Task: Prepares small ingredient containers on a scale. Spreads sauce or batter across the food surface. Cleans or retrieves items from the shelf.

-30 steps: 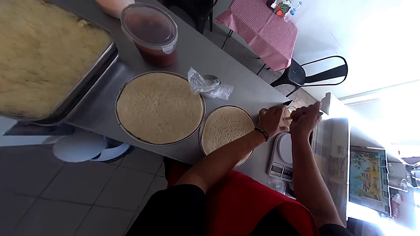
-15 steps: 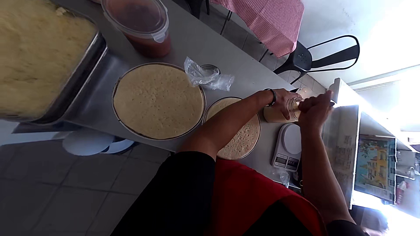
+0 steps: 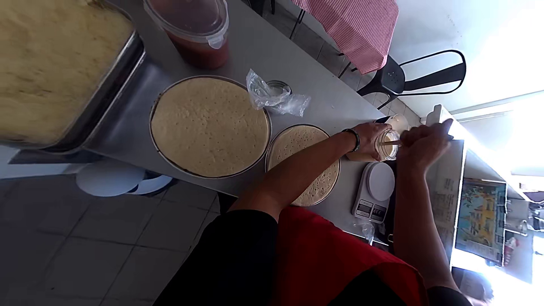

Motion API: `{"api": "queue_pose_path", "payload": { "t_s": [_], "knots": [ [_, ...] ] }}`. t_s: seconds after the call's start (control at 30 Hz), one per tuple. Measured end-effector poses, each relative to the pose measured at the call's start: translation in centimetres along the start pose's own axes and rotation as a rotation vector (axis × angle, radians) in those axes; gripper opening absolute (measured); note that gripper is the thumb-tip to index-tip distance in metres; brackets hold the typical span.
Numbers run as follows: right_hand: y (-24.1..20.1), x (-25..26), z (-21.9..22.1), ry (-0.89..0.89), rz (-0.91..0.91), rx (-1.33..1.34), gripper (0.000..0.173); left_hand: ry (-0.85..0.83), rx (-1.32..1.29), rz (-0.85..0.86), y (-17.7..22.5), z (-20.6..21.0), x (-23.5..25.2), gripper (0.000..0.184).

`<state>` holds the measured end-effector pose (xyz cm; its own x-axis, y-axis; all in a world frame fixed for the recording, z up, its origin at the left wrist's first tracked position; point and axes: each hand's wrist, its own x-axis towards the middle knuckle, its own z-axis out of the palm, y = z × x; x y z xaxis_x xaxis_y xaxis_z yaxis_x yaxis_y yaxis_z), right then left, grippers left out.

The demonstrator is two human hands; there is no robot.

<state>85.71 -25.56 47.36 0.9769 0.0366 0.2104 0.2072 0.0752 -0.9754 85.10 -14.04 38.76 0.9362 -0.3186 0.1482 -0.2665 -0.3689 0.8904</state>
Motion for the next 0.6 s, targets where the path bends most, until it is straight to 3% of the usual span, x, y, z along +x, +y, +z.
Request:
{"api": "queue_pose_path", "payload": {
  "t_s": [0.2,0.37,0.5,0.6],
  "knots": [
    [1.5,-0.4,-0.3,0.008,0.013,0.01,0.048,0.123,0.019,-0.07,0.5,1.8,-1.2,0.11],
    [2.0,-0.8,0.0,-0.003,0.035,-0.038,0.05,0.173,0.044,-0.118,1.0,2.8,-1.8,0.108],
    [-0.2,-0.7,0.9,0.078,0.012,-0.039,0.049,0.202,0.026,-0.191,1.1,3.5,-1.9,0.106],
    [1.6,-1.2,-0.1,0.039,0.042,-0.052,0.049,0.231,0.051,-0.261,1.7,4.5,-2.2,0.104]
  ]
}}
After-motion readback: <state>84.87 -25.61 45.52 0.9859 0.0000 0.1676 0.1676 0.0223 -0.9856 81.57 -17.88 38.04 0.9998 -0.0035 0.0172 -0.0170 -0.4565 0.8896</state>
